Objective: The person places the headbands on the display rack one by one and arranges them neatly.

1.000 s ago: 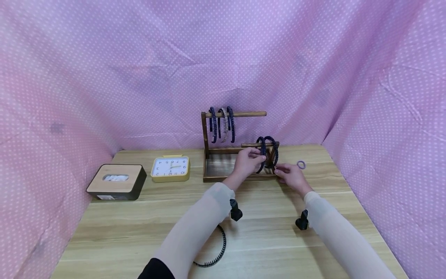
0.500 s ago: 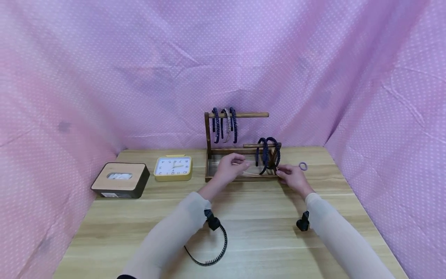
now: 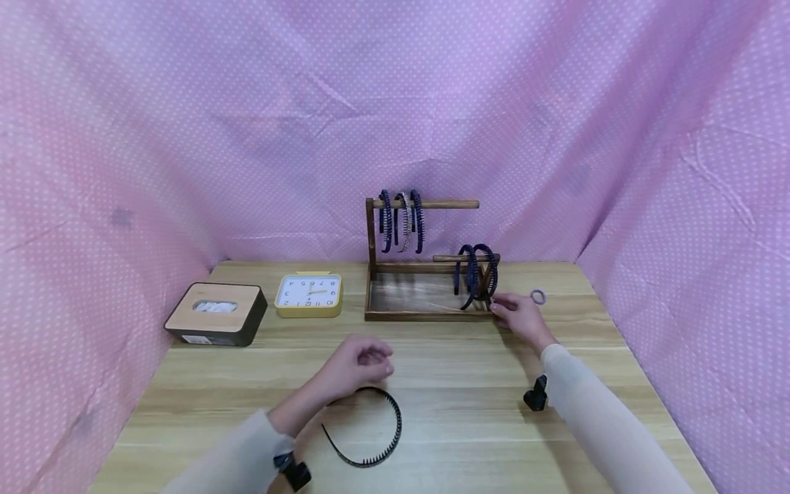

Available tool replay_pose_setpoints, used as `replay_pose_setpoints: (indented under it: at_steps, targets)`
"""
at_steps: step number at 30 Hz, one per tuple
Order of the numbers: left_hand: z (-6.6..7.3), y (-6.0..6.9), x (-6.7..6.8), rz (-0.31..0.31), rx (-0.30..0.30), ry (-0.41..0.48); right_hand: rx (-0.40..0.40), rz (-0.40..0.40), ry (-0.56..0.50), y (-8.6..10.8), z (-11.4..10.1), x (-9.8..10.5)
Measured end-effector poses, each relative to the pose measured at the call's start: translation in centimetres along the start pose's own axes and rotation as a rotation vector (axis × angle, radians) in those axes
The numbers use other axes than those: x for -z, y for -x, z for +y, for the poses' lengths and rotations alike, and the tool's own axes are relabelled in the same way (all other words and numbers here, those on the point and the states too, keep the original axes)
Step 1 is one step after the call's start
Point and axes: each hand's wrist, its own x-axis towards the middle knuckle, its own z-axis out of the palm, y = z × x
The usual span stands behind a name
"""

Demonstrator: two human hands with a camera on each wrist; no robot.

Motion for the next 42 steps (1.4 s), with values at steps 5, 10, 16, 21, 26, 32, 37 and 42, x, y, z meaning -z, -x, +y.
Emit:
replay_pose_setpoints:
  at_steps: [5,10,16,21,26,32,37,42]
  targets:
    - [-1.3,4.2,0.4,-0.037,0.049,-0.056,0.002,0.005,0.012,-0.1,-0.3,0.2]
    - [-2.4,7.4,0.1,-0.066,0.007,-0.089,0.013,0.009,0.013,-0.5,-0.7,0.6]
    - [-3.7,9.8,-1.0,-0.046,-0.108,-0.163,0.028,0.005,0.015,-0.9,-0.7,0.9]
    - [-4.4,10.3,-1.7,-0.028,-0.152,-0.273,0.026,0.003,0.015,-1.2,-0.7,0.8]
    - [-4.7,10.3,-2.3,-0.045,-0.215,-0.402,0.002,-0.007,0.008,-1.1,-0.5,0.6]
    - [-5.0,10.7,-2.8,-0.052,-0.242,-0.462,-0.004,-0.027,-0.001,-0.5,-0.2,0.2]
    - [-5.0,10.9,-3.2,-0.055,-0.245,-0.548,0.015,-0.033,-0.028,-0.3,0.1,0.2]
    - [-4.6,10.9,-3.6,-0.071,-0.243,-0.610,0.018,-0.059,-0.050,-0.4,0.4,0.6]
